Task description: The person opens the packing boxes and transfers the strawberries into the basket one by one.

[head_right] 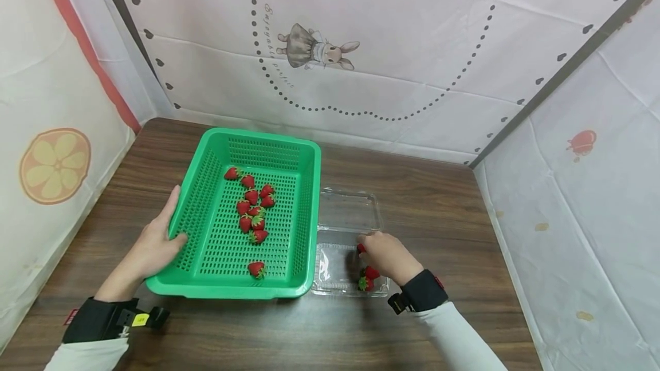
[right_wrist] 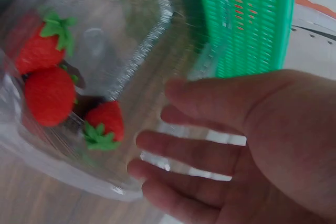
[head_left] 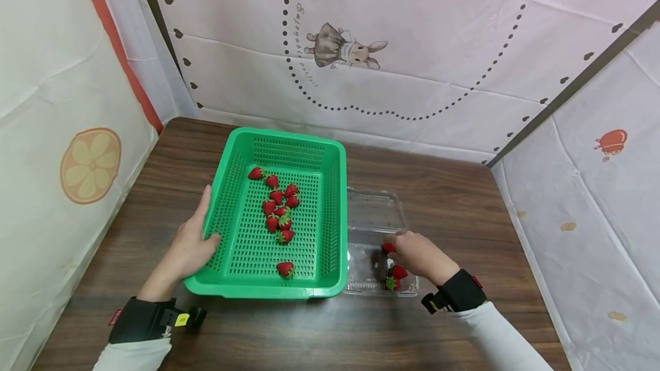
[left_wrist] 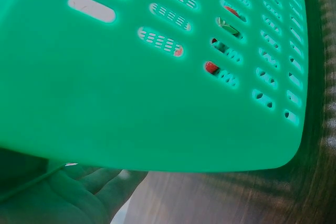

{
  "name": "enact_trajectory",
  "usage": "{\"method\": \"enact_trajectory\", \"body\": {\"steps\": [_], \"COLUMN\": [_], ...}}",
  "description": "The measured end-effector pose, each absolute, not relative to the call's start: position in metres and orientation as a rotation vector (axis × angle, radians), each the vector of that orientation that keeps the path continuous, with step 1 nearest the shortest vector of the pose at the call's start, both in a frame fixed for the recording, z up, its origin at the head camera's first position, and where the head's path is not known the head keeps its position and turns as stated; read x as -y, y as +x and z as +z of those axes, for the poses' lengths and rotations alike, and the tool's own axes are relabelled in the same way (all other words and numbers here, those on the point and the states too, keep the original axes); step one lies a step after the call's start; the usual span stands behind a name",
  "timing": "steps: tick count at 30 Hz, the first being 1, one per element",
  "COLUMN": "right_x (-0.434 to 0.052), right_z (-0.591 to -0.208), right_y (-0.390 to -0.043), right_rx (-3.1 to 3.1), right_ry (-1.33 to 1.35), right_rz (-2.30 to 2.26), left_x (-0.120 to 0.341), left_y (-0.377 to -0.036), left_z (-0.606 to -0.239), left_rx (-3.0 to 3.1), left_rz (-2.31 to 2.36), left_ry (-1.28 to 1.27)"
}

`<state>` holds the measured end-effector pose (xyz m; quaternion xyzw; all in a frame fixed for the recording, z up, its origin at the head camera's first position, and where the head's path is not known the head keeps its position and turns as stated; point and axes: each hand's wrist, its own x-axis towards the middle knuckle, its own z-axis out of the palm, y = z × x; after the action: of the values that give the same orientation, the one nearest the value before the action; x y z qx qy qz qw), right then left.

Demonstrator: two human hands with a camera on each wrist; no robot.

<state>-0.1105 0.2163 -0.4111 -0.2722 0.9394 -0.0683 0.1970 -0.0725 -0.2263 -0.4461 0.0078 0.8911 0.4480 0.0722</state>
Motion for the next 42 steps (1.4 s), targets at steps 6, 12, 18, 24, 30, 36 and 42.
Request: {"method": "enact_trajectory", "body": {"steps": [6, 12, 18, 24, 30, 36, 42], "right_x": [-0.213, -0.214, -0.215, -0.214, -0.212, -0.206, -0.201], "right_z": [-0.424, -0.429, -0.433, -0.438, -0.445, -0.450, -0.447], "right_y": [-0.109, -0.112, -0.113, -0.111, -0.111, -0.111, -0.111], "right_rx": [-2.663, -2.682, -2.627, -2.600, -2.620, -2.641, -2.587], "right_ry": [-0.745, -0.779, -0.759, -0.685, -0.753, -0.853, -0.833], "right_rz": [-0.162, -0.166, -0.200, -0.184, -0.088, -0.027, -0.063], "left_x": [0.226, 0.226, 0.225, 0.224, 0.225, 0.225, 0.225], "left_y": [-0.072, -0.073, -0.073, -0.073, -0.073, -0.072, -0.071], "left_z": [-0.447, -0.448, -0.446, -0.445, -0.445, -0.445, -0.447], "left_rx": [-2.689, -2.687, -2.690, -2.686, -2.686, -2.680, -2.673], "left_rz": [1.337, 1.343, 1.337, 1.340, 1.345, 1.345, 1.355], "left_ry": [0.025, 0.027, 0.017, 0.008, 0.013, 0.012, 0.014]}}
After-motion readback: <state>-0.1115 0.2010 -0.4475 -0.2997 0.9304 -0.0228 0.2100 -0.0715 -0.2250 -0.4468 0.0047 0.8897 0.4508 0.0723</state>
